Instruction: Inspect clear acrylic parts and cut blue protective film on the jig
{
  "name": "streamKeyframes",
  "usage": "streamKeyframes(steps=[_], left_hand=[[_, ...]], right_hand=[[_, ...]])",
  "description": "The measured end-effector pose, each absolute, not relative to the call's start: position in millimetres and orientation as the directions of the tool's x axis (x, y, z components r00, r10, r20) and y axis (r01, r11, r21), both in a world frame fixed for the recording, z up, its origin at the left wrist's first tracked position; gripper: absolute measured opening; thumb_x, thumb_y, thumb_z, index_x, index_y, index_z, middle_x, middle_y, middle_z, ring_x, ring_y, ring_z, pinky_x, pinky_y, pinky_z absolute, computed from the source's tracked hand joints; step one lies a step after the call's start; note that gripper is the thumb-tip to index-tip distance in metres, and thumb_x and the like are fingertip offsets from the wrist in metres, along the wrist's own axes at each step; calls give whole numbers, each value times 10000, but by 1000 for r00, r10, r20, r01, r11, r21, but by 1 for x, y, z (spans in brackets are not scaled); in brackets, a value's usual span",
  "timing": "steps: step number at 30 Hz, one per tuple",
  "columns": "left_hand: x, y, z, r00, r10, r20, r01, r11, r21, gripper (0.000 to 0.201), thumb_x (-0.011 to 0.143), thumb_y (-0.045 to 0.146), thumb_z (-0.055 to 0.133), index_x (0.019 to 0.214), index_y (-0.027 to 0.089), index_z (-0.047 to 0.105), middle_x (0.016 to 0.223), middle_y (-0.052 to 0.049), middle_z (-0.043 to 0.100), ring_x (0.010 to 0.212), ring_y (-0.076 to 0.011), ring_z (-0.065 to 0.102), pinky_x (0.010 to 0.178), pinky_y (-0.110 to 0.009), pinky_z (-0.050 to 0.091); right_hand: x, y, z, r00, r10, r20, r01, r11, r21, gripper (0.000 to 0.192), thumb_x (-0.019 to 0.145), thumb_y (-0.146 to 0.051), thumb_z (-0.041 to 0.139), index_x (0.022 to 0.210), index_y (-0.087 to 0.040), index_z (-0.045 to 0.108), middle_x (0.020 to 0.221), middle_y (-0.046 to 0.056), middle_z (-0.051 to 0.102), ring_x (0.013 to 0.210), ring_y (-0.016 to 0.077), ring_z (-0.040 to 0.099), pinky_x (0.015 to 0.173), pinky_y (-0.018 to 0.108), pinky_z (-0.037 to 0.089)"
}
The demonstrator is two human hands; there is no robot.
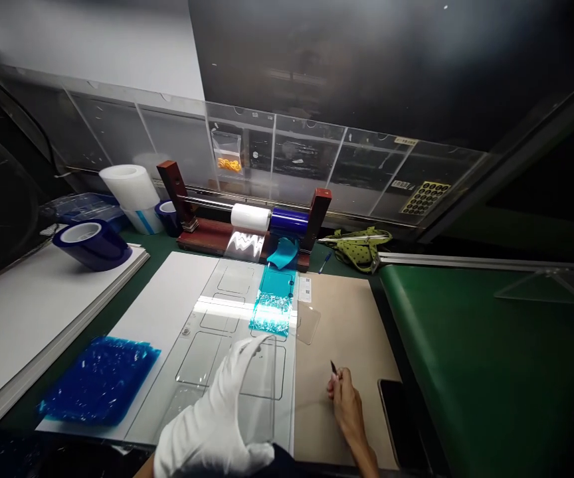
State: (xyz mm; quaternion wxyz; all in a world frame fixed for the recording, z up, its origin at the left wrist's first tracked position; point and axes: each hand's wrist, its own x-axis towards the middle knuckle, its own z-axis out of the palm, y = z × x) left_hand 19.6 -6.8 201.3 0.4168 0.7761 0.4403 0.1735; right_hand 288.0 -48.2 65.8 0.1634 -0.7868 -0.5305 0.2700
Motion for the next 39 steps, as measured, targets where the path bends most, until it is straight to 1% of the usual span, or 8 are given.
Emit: streamKeyframes(steps=[3,6,9,15,19,24,32,39], left_hand=[[24,-13,220,620,776,-115,538,-314,782,1223,494,346,754,1447,284,-9,1499,-122,104,1367,-393,167,1107,-563,230],[28,-21,232,670,740,-67,501,-384,775,1239,474,415,781,1452,299,28,1483,-112,150,1334,-405,238,1068,-558,305],[32,-26,239,717,696,34,437,-487,757,1225,497,515,765,1455,282,39,1450,-133,205,1313,-417,263,1052,-576,306],[36,-34,242,767,634,99,357,-550,755,1226,518,576,740,1460,271,16,1425,-152,223,1290,-434,286,1016,-567,340],[35,-38,240,758,643,111,339,-533,775,1209,521,600,728,1461,279,39,1423,-141,222,1284,-421,291,1032,-569,317],[37,-36,249,782,622,40,364,-508,781,1190,521,546,749,1464,280,74,1410,-144,261,1270,-417,315,1027,-569,320],[49,-26,259,808,590,-9,383,-512,769,1188,500,566,750,1465,258,129,1410,-155,270,1278,-416,311,1024,-561,328],[57,-27,262,798,603,7,418,-561,714,1153,494,554,742,1454,270,168,1373,-149,328,1196,-379,411,948,-524,414]], right_hand=[[278,-62,119,201,946,-255,269,-304,-914,408,926,-531,267,946,-208,515,628,-26,463,502,123,465,472,229,383],[261,-86,182,40,958,-286,45,-287,-957,406,864,-575,436,823,-195,574,627,-14,466,512,98,419,454,205,328],[242,-106,224,-8,988,-156,132,-154,-979,454,838,-625,443,783,-198,587,648,3,484,572,109,435,509,215,353],[228,-106,234,-148,985,-88,304,-40,-952,658,442,-747,716,700,-222,413,602,-71,344,525,73,287,444,204,242],[229,-104,228,-185,981,-60,336,6,-942,676,416,-710,753,695,-229,370,626,-70,341,531,68,295,442,191,272],[231,-111,214,-144,990,11,293,53,-955,654,452,-737,721,760,-213,477,694,-17,462,608,111,433,505,192,432],[227,-124,183,-18,985,172,275,170,-946,653,574,-802,580,849,-210,568,670,7,491,626,149,483,521,217,473],[227,-128,183,36,991,131,179,123,-976,635,539,-804,605,775,-218,540,695,2,492,641,140,475,522,209,465]])
